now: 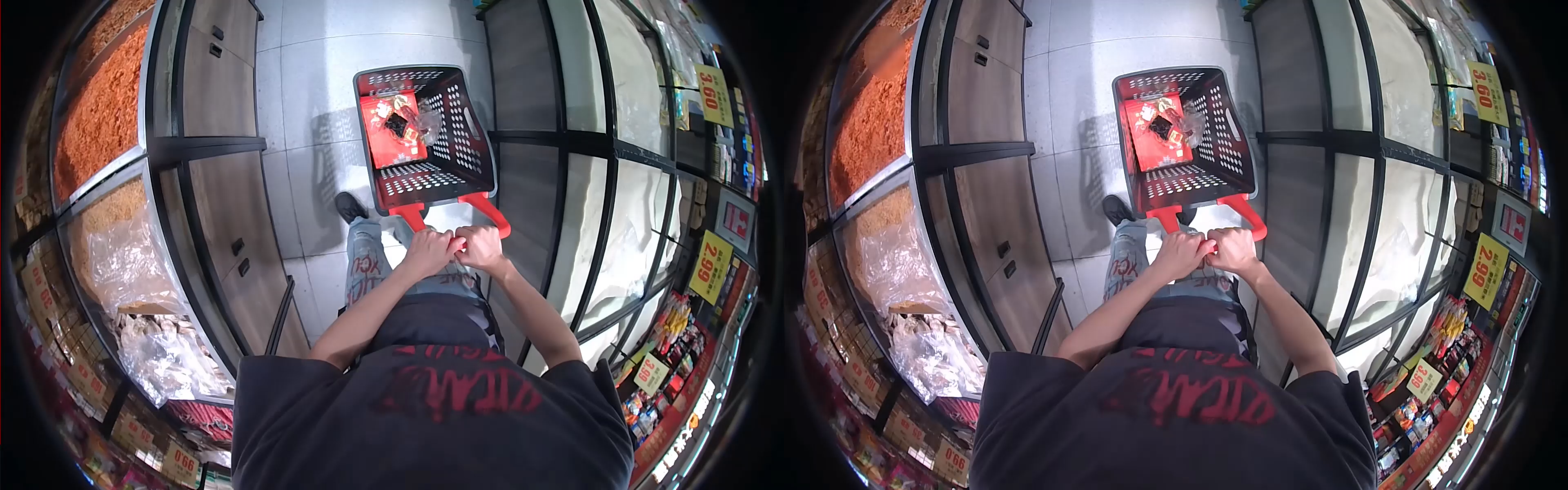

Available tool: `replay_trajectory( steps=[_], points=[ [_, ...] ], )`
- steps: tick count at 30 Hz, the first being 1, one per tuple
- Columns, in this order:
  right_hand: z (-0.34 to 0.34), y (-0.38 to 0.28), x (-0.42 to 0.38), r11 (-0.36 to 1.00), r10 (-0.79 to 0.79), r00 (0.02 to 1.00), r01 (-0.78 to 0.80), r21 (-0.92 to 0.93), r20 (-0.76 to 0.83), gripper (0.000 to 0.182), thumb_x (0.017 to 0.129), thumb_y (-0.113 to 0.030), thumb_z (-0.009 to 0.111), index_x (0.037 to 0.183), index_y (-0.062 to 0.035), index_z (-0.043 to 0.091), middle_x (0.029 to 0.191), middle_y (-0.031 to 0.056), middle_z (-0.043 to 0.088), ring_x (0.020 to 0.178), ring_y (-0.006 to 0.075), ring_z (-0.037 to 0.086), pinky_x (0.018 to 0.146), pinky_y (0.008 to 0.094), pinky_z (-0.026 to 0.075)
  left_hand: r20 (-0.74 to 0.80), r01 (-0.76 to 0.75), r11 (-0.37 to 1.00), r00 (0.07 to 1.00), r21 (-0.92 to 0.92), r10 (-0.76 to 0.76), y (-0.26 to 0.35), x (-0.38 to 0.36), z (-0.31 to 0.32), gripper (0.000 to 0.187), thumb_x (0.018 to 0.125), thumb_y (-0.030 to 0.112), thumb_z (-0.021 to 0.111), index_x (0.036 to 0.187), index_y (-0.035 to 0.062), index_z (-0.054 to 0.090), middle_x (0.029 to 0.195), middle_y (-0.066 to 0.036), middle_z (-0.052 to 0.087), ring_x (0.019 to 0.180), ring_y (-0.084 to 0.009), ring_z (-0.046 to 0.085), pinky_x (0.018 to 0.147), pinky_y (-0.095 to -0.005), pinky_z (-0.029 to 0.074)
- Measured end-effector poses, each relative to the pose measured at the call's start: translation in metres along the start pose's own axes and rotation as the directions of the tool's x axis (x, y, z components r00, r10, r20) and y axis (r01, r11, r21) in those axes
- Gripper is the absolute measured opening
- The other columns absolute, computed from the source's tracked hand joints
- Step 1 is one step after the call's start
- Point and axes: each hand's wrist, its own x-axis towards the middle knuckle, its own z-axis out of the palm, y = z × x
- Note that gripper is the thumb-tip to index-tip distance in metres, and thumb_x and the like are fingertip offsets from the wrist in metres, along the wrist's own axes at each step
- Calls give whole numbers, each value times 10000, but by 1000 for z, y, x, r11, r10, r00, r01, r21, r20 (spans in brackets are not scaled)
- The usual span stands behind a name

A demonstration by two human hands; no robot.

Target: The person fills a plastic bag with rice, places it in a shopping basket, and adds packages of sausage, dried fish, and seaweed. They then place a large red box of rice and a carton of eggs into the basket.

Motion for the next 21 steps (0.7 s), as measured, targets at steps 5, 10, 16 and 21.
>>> replay_trajectory(
  steps=[5,10,16,21],
  points=[
    [-34,41,50,700,-105,947,-147,699,304,176,770,-88,698,938,-42,713,812,83,710,759,189,694,640,332,540,-10,166,984,986,-56,-167,7,29,-23,437,970,350,527,771,-9,677,644,-218,633,622,-414,636,606,-494,507],
    [26,140,166,606,243,911,-411,681,333,138,797,-141,681,861,-25,720,794,69,720,738,134,685,728,281,541,-61,331,940,940,-81,-336,18,47,-32,438,943,331,578,656,8,651,607,-219,607,614,-406,627,595,-507,499],
    [117,200,339,960,139,849,-242,141,509,364,786,-242,700,1126,-112,679,1038,157,697,1045,303,663,908,414,525,-103,274,960,955,-65,-279,4,66,-27,232,773,159,641,581,46,574,513,-114,537,519,-298,560,570,-411,493],
    [207,230,457,856,343,763,-494,151,548,576,778,-279,735,1290,-81,558,1288,214,575,1202,355,571,1026,421,467,-164,155,979,971,-129,-175,-17,65,-26,197,707,102,620,568,82,482,496,-34,430,443,-225,470,528,-357,468]
  ],
)
